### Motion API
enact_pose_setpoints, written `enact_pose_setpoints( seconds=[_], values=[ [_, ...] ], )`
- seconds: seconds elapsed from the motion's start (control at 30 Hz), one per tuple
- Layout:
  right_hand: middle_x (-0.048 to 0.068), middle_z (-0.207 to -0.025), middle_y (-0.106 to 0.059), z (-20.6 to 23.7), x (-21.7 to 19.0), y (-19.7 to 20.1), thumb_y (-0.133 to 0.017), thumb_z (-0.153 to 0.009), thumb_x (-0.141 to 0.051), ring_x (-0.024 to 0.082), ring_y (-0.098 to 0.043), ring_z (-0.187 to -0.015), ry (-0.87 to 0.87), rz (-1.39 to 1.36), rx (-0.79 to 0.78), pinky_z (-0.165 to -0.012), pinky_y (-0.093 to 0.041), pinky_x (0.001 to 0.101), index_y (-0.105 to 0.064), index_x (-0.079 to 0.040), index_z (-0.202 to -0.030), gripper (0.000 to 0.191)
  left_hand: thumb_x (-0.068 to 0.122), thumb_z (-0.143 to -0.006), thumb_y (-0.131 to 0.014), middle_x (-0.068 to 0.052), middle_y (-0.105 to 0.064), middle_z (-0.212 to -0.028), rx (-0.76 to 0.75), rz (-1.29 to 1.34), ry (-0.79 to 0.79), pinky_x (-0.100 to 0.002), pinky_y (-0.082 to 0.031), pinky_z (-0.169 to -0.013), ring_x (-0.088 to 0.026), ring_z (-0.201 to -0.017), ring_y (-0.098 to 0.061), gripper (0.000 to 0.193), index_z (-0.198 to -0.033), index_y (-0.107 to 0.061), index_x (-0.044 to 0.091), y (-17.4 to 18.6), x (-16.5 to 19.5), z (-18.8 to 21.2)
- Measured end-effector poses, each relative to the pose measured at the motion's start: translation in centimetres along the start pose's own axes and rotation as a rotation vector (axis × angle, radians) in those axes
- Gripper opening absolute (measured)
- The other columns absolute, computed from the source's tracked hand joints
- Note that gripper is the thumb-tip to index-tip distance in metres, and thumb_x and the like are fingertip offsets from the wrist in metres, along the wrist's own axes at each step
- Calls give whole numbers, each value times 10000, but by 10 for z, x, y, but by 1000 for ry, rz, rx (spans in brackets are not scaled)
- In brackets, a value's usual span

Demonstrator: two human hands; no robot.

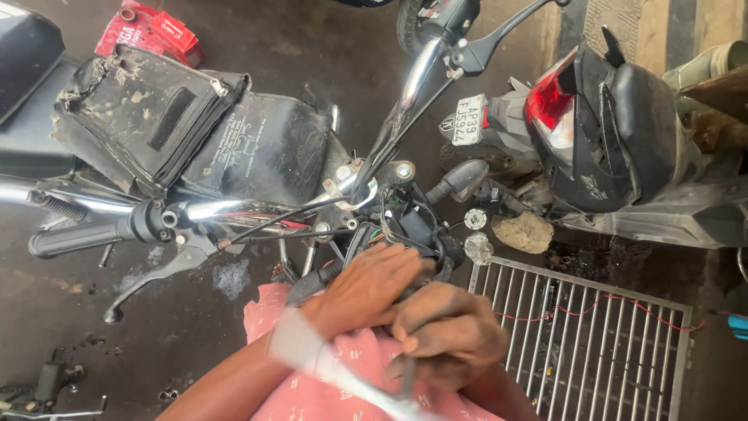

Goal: The person removes the motorcycle instrument cluster cover using a T-wrench, then manipulates the internal wiring and components. The person repeatedly aligns and repositions the cover and internal parts, then removes the cover again to continue working on the wiring.

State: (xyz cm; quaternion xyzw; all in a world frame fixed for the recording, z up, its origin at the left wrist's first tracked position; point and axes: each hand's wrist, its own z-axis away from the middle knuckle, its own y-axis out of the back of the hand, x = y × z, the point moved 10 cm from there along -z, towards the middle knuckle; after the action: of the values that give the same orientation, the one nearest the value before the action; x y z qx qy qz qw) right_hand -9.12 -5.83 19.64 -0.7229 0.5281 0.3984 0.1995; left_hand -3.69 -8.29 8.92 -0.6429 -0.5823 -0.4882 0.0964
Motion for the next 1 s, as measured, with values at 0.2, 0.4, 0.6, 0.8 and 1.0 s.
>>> enact_pose_setpoints(
  seconds=[0.2, 0.4, 0.6, 0.8, 1.0],
  values=[
    [109, -775, -676, 13, 14, 41, -665, -1035, -162, 185, -650, -597, 11, 36, 181, -515, -541, 336, -623, 26, -1021, 193, 181, -817, -723, -87, -558, -954, -215, -23, 59, -424, -456, -857, -282, -991, -570, 253, -1039, -660, 78, -27, -14, -4],
    [126, -816, -607, 24, 22, 57, -576, -1096, -223, 139, -536, -533, 13, -256, 262, -423, -396, 293, -660, 65, -1157, 306, 143, -829, -758, -81, -568, -971, -190, -21, 65, -432, -464, -850, -297, -977, -575, 232, -1009, -636, 62, -30, -18, -3],
    [86, -816, -604, 32, 26, 97, -537, -1124, -235, 108, -484, -476, 68, -363, 439, -372, -382, 252, -638, 21, -1151, 277, 177, -856, -767, -65, -557, -924, -135, 29, 86, -428, -469, -806, -285, -926, -572, 197, -987, -665, 72, -24, -18, -3],
    [64, -763, -539, 59, 45, 173, -422, -1173, -294, 61, -428, -479, 106, -559, 644, -375, -350, 204, -572, -8, -1222, 327, 173, -867, -749, -63, -553, -919, -134, 22, 86, -421, -465, -805, -281, -924, -561, 184, -995, -669, 68, -23, -16, -5],
    [46, -795, -521, 95, 87, 240, -402, -1198, -315, 52, -393, -519, 53, -666, 824, -395, -315, 182, -541, -7, -1260, 344, 152, -901, -670, -74, -553, -955, -207, -132, 12, -393, -439, -832, -265, -964, -562, 132, -993, -621, 70, -32, -5, -7]
  ],
)
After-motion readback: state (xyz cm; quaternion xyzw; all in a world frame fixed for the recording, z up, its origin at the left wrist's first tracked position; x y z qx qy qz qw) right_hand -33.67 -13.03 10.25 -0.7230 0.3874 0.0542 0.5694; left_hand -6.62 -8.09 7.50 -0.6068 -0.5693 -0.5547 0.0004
